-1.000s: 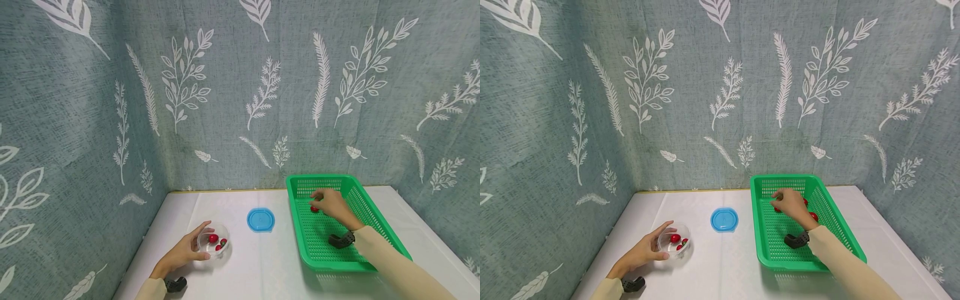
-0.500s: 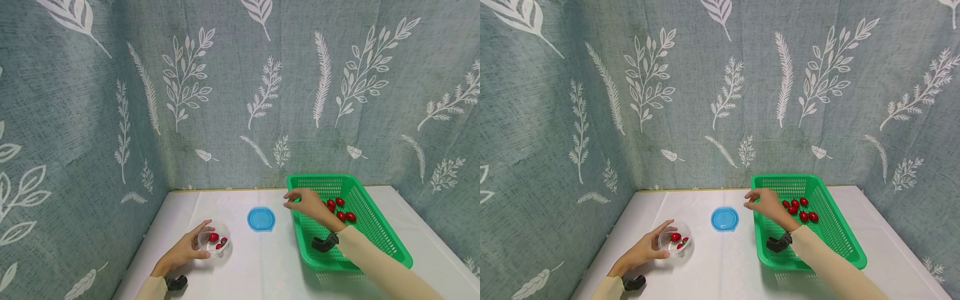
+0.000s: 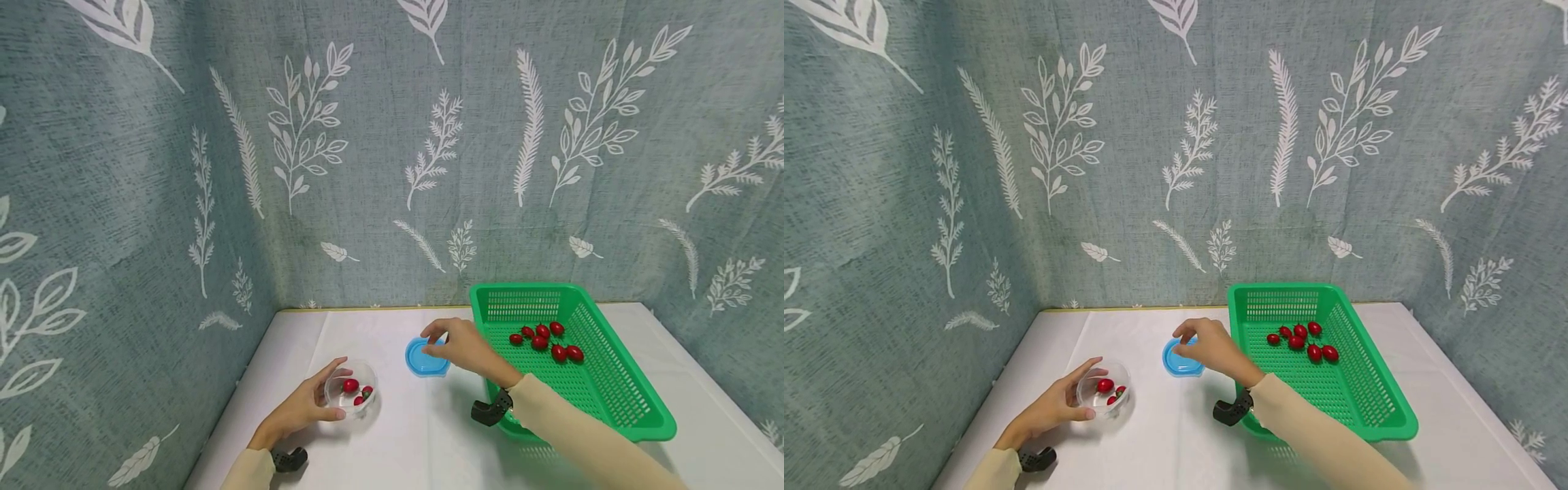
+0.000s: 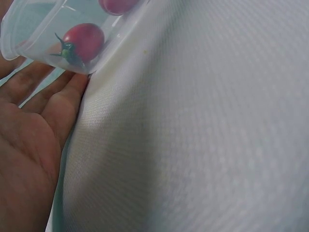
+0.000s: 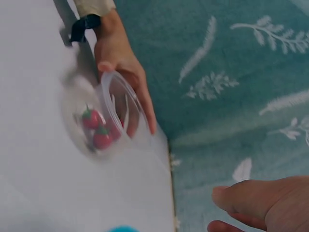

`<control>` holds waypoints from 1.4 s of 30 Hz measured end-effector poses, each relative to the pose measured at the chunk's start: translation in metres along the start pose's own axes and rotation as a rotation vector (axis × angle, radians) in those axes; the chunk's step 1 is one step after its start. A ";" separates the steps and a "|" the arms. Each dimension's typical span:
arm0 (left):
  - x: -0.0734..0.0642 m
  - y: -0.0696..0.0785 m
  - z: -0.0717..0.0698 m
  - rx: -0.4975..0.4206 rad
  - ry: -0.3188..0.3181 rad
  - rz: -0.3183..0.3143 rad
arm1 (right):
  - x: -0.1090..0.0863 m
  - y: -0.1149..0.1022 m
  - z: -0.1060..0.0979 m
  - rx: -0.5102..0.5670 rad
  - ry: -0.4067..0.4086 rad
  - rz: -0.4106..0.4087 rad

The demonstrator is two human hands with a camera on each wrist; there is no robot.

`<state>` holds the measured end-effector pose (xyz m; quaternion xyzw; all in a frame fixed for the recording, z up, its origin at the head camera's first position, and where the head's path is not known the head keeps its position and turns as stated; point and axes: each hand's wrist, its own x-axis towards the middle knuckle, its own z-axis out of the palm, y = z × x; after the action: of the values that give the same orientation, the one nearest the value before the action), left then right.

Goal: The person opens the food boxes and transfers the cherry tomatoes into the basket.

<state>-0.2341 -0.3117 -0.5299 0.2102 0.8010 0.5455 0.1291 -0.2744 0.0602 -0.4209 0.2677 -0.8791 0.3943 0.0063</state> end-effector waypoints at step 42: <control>0.000 0.000 0.000 -0.013 -0.005 -0.046 | 0.028 -0.042 0.113 -0.114 -0.156 -0.104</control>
<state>-0.2340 -0.3115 -0.5304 0.1923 0.8016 0.5471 0.1451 -0.2556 -0.0544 -0.4640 0.3421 -0.8829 0.3206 -0.0264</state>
